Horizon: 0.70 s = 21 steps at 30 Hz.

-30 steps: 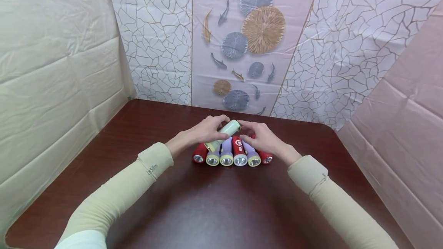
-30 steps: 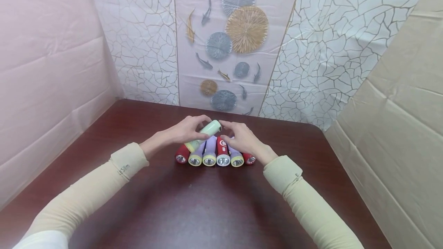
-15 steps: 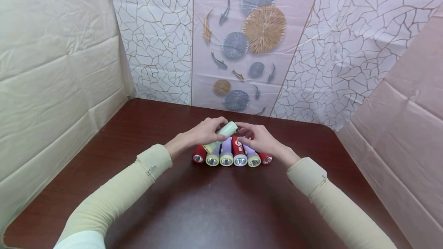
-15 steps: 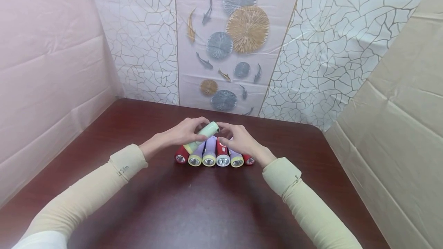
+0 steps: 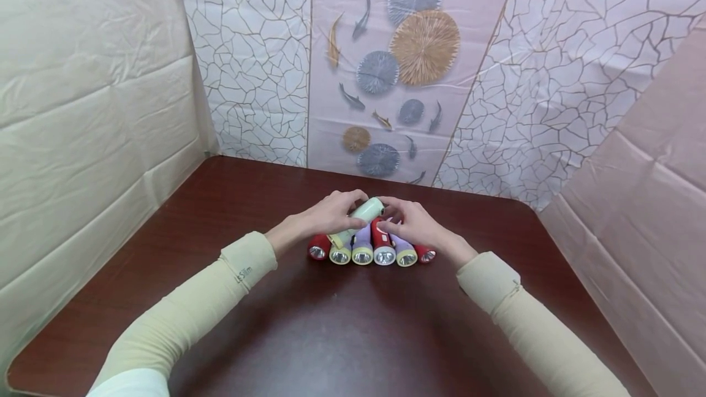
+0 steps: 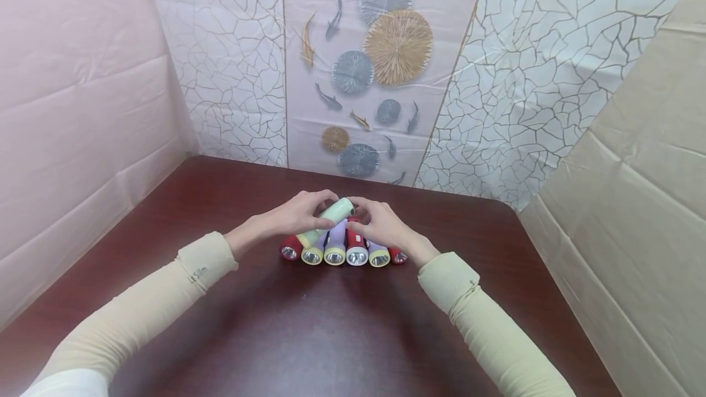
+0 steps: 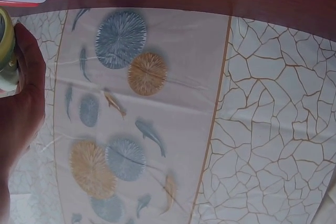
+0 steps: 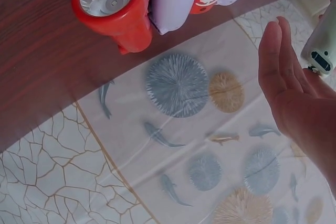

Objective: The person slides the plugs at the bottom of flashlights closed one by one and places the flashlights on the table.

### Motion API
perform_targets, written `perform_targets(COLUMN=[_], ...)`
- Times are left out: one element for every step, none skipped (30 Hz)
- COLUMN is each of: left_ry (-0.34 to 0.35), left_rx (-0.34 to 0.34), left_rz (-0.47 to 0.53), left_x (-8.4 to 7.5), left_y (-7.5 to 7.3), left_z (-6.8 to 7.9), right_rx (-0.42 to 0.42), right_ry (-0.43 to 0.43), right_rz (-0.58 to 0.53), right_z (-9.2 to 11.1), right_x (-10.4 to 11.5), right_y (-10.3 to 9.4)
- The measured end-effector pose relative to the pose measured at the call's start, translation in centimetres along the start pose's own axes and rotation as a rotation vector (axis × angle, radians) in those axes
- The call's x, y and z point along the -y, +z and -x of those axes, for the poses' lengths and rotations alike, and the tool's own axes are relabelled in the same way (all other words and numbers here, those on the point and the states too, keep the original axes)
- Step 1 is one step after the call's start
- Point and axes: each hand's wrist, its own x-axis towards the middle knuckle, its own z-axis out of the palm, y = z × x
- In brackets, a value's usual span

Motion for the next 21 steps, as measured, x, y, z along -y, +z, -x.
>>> perform_targets(left_ry=[0.001, -0.001, -0.003, -0.005, -0.005, -0.003, -0.003, 0.002, 0.005, 0.009, 0.012, 0.015, 0.016, 0.014, 0.008, 0.004, 0.001, -0.002, -0.003, -0.004, -0.005], left_rx=[-0.002, -0.004, -0.009, -0.013, -0.018, -0.02, -0.022, -0.022, -0.021, -0.02, -0.019, -0.019, -0.021, -0.026, -0.032, -0.039, -0.045, -0.051, -0.056, -0.059, -0.06], left_rz=[-0.004, -0.007, -0.012, -0.017, -0.021, -0.023, -0.021, -0.019, -0.015, -0.012, -0.011, -0.01, -0.012, -0.019, -0.028, -0.035, -0.04, -0.048, -0.055, -0.057, -0.058], left_x=[0.0, 0.0, 0.0, 0.01, 0.04, 0.05, 0.07, 0.09, 0.08, 0.07, 0.05, 0.01, -0.03, -0.06, -0.08, -0.1, -0.13, -0.14, -0.14, -0.15, -0.15], left_y=[0.02, 0.03, 0.02, 0.0, -0.02, -0.04, -0.06, -0.08, -0.09, -0.09, -0.08, -0.07, -0.06, -0.04, -0.01, 0.01, 0.04, 0.08, 0.12, 0.16, 0.2], left_z=[-0.01, 0.01, 0.03, 0.05, 0.05, 0.07, 0.09, 0.11, 0.13, 0.14, 0.15, 0.16, 0.17, 0.17, 0.18, 0.19, 0.21, 0.21, 0.21, 0.21, 0.21], right_rx=[-0.001, -0.001, 0.0, 0.0, 0.0, 0.001, 0.003, 0.006, 0.008, 0.009, 0.008, 0.007, 0.007, 0.008, 0.008, 0.008, 0.01, 0.014, 0.015, 0.014, 0.012], right_ry=[0.004, 0.006, 0.007, 0.011, 0.015, 0.017, 0.02, 0.017, 0.017, 0.016, 0.015, 0.015, 0.016, 0.018, 0.025, 0.03, 0.035, 0.04, 0.042, 0.042, 0.042], right_rz=[-0.003, -0.009, -0.014, -0.02, -0.027, -0.033, -0.041, -0.044, -0.046, -0.047, -0.048, -0.05, -0.053, -0.057, -0.066, -0.075, -0.086, -0.097, -0.103, -0.106, -0.105], right_z=[0.04, 0.08, 0.12, 0.15, 0.18, 0.2, 0.19, 0.19, 0.19, 0.18, 0.18, 0.17, 0.17, 0.16, 0.15, 0.14, 0.13, 0.12, 0.1, 0.08, 0.05], right_x=[0.06, 0.1, 0.11, 0.16, 0.2, 0.22, 0.26, 0.26, 0.3, 0.38, 0.41, 0.47, 0.52, 0.57, 0.64, 0.68, 0.7, 0.71, 0.67, 0.62, 0.6], right_y=[-0.01, -0.04, -0.07, -0.12, -0.17, -0.21, -0.24, -0.26, -0.28, -0.3, -0.31, -0.32, -0.33, -0.33, -0.33, -0.33, -0.33, -0.34, -0.33, -0.33, -0.32])
